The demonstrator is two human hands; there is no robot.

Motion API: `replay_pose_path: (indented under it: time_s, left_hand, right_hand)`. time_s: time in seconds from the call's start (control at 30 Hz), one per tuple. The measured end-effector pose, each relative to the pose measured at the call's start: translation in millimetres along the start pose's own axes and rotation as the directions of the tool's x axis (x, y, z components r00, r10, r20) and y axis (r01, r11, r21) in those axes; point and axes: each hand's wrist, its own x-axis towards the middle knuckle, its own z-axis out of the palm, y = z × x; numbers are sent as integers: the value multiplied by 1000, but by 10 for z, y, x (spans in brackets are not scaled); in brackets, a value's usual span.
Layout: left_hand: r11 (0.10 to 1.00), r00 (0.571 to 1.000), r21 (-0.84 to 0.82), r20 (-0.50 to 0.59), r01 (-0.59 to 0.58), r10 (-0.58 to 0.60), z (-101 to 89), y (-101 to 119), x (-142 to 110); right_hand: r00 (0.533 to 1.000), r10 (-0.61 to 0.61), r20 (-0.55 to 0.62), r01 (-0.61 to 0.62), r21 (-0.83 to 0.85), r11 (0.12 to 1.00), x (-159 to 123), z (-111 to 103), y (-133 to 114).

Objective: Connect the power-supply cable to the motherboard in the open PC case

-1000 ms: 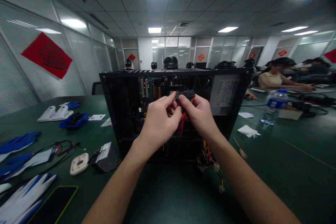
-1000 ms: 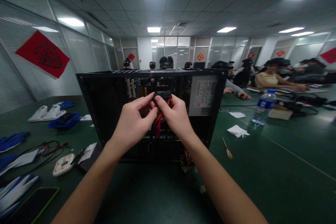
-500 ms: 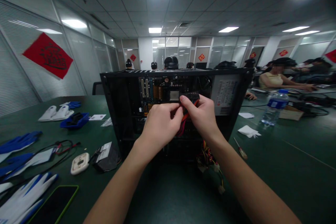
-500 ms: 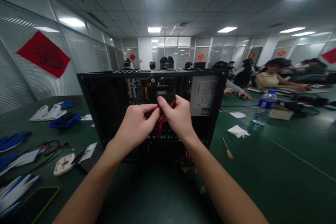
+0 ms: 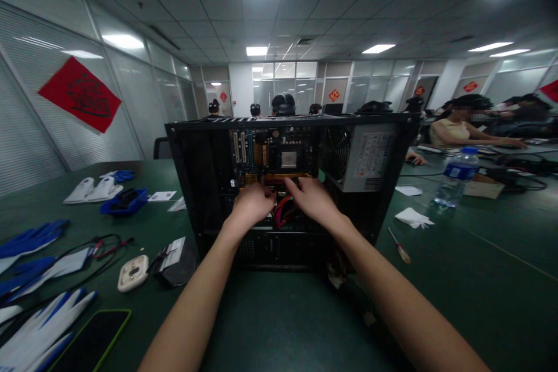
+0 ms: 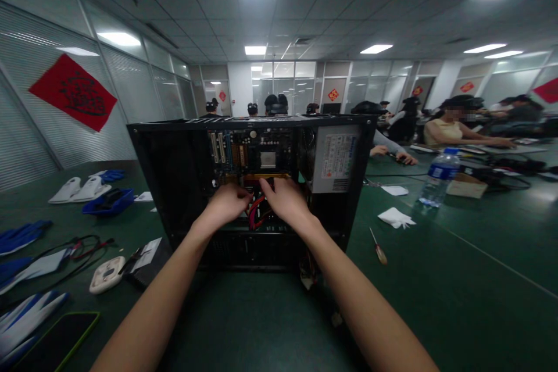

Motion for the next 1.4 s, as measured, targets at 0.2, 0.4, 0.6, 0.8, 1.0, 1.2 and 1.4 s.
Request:
replay_pose_path:
  time_s: [0.2, 0.4, 0.6, 0.8, 1.0, 1.2, 1.4]
  left_hand:
    - [994, 999, 112, 46, 13, -18, 286, 45, 27]
    - [991, 999, 128, 25, 36, -40, 393, 31, 62]
    - [988, 999, 151, -16, 36, -34, 396, 15, 72]
    - [989, 999, 147, -37, 32, -26, 371, 63, 115]
    - [991, 1000, 137, -18, 6, -4, 356, 104, 140]
    - [989, 1000, 150, -11, -18, 20, 385, 93, 162]
    - [989, 999, 144, 21, -27, 25, 374, 96, 198]
  right_hand:
    - [971, 173, 163, -150, -145, 978, 71, 228, 178]
    - [946, 222, 238, -189, -154, 970, 77, 197, 177]
    - [941, 230, 248, -206, -118, 971, 67, 178, 154]
    - [948, 229, 220, -206, -125, 971, 77, 179, 155]
    - [950, 233, 207, -203, -155, 967, 84, 186, 160]
    - [953, 226, 201, -193, -170, 966, 84, 198, 164]
    - [960, 212, 181, -181, -177, 968, 76, 216, 181]
